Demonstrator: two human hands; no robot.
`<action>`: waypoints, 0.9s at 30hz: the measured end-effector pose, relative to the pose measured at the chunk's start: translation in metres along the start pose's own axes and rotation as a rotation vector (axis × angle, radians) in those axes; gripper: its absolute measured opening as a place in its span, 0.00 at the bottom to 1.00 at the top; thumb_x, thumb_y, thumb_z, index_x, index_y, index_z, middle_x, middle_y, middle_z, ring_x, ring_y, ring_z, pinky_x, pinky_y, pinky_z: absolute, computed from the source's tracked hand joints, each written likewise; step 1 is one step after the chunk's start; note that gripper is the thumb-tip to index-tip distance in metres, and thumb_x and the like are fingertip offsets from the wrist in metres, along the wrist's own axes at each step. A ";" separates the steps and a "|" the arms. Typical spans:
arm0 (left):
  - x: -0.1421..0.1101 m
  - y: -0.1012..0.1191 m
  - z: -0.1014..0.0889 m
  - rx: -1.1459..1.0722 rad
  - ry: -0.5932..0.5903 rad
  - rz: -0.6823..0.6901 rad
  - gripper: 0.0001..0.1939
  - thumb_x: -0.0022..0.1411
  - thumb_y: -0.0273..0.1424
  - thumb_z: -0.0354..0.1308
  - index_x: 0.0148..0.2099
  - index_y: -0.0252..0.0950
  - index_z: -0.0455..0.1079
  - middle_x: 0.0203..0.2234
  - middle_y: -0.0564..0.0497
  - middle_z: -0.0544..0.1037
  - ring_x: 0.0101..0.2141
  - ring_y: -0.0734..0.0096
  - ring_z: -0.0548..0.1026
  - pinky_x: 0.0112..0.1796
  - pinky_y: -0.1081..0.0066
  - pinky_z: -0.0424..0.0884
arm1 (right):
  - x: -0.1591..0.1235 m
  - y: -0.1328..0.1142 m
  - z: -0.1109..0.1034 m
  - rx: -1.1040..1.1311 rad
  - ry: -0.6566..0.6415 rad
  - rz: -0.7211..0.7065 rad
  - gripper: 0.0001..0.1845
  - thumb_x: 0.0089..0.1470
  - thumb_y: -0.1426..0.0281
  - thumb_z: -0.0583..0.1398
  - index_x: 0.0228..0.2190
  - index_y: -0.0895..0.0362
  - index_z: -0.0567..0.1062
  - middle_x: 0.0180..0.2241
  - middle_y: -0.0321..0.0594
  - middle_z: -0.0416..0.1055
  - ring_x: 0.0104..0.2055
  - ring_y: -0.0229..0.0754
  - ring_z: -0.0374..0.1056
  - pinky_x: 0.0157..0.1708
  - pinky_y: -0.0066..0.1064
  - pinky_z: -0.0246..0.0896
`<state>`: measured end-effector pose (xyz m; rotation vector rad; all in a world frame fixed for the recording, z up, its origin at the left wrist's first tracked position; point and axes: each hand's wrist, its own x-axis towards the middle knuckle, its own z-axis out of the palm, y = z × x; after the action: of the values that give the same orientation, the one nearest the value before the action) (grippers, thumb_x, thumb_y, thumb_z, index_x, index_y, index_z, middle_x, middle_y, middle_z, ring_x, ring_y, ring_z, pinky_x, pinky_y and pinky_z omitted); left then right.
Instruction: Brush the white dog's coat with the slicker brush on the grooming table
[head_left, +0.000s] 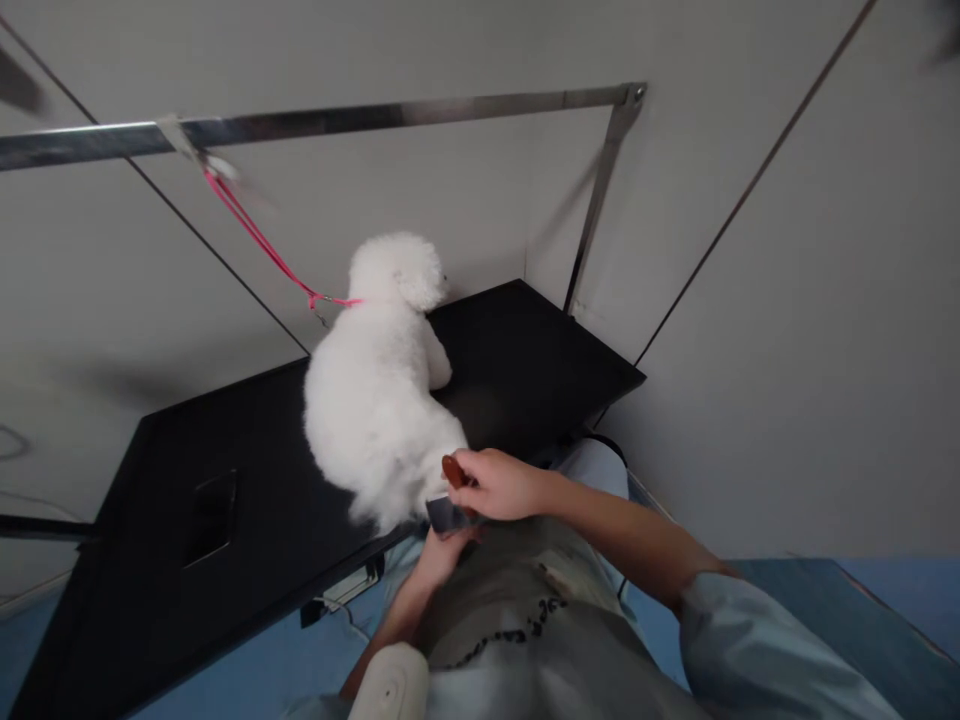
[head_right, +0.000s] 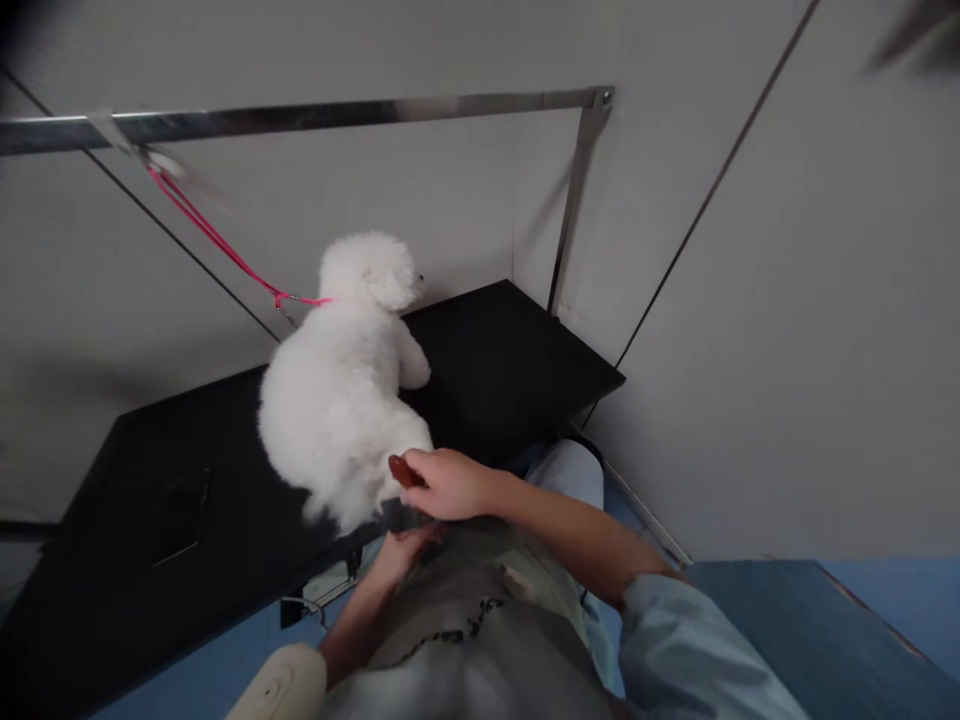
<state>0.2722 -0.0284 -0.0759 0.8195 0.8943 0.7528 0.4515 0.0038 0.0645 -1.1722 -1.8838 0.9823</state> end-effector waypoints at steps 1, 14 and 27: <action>-0.001 -0.002 0.001 0.031 0.029 0.025 0.13 0.46 0.30 0.70 0.36 0.34 0.73 0.30 0.45 0.80 0.26 0.65 0.75 0.27 0.69 0.68 | 0.000 0.000 0.001 -0.015 0.045 0.030 0.04 0.54 0.70 0.59 0.32 0.55 0.67 0.27 0.34 0.72 0.28 0.37 0.68 0.32 0.29 0.63; -0.008 -0.004 0.005 -0.031 0.093 0.033 0.07 0.53 0.19 0.60 0.34 0.34 0.74 0.25 0.50 0.79 0.24 0.67 0.75 0.23 0.74 0.66 | -0.003 0.004 0.014 -0.113 0.256 0.042 0.05 0.56 0.71 0.57 0.37 0.55 0.67 0.34 0.39 0.74 0.37 0.41 0.70 0.39 0.32 0.63; -0.018 0.002 -0.010 -0.218 -0.269 -0.112 0.17 0.45 0.42 0.70 0.28 0.35 0.70 0.20 0.52 0.70 0.23 0.72 0.68 0.25 0.71 0.66 | -0.001 0.050 0.036 0.428 0.254 0.052 0.11 0.54 0.65 0.59 0.37 0.55 0.63 0.32 0.37 0.71 0.35 0.39 0.70 0.40 0.34 0.67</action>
<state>0.2552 -0.0390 -0.0715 0.6534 0.6005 0.6128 0.4407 0.0095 0.0036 -1.0344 -1.3655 1.1372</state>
